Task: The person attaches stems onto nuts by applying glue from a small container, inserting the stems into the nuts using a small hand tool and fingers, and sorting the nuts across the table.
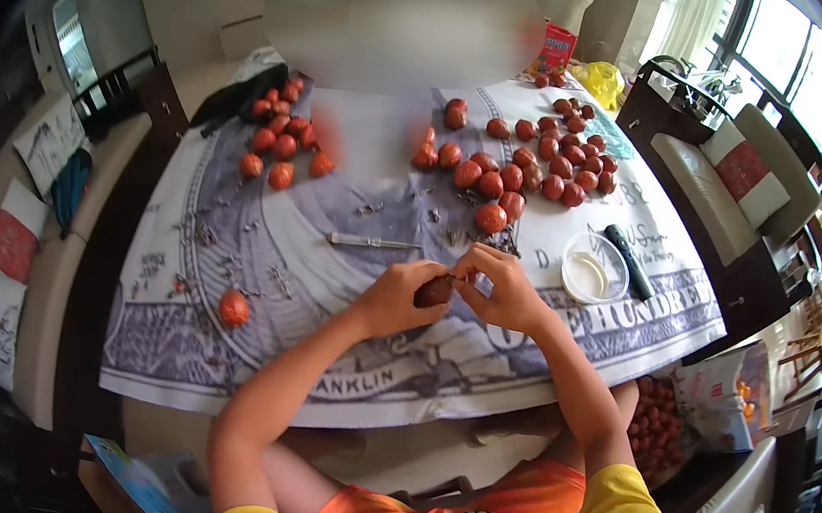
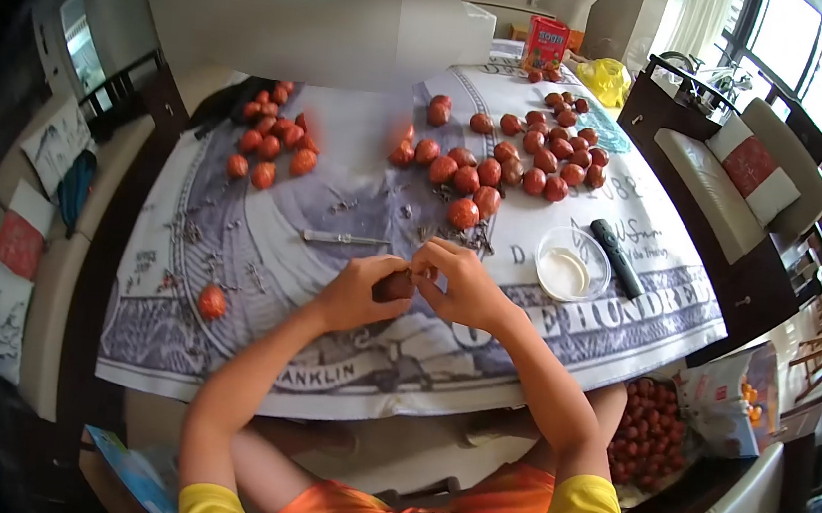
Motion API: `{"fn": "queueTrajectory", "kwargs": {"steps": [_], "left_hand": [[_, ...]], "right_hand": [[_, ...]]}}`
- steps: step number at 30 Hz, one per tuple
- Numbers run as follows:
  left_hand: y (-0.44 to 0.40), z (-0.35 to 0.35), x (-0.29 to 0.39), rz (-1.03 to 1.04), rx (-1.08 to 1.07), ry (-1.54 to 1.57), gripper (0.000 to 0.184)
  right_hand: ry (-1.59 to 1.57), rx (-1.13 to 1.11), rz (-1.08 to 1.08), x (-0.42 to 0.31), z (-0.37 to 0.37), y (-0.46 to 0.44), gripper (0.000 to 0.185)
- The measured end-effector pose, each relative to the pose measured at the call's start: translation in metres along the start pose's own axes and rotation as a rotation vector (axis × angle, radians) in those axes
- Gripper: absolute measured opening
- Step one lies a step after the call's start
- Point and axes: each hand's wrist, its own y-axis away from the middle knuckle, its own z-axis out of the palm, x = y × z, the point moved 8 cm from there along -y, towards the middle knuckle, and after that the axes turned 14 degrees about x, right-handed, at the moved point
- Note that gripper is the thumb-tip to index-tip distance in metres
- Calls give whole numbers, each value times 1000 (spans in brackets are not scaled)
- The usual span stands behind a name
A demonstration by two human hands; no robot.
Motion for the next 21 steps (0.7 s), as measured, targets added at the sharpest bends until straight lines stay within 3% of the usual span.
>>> {"fn": "queueTrajectory", "kwargs": {"steps": [10, 21], "left_hand": [[-2, -13, 17, 271, 189, -307, 30], [-1, -9, 15, 332, 211, -437, 24]], "right_hand": [[144, -33, 79, 11, -2, 3, 5], [79, -26, -18, 15, 12, 12, 5]]}}
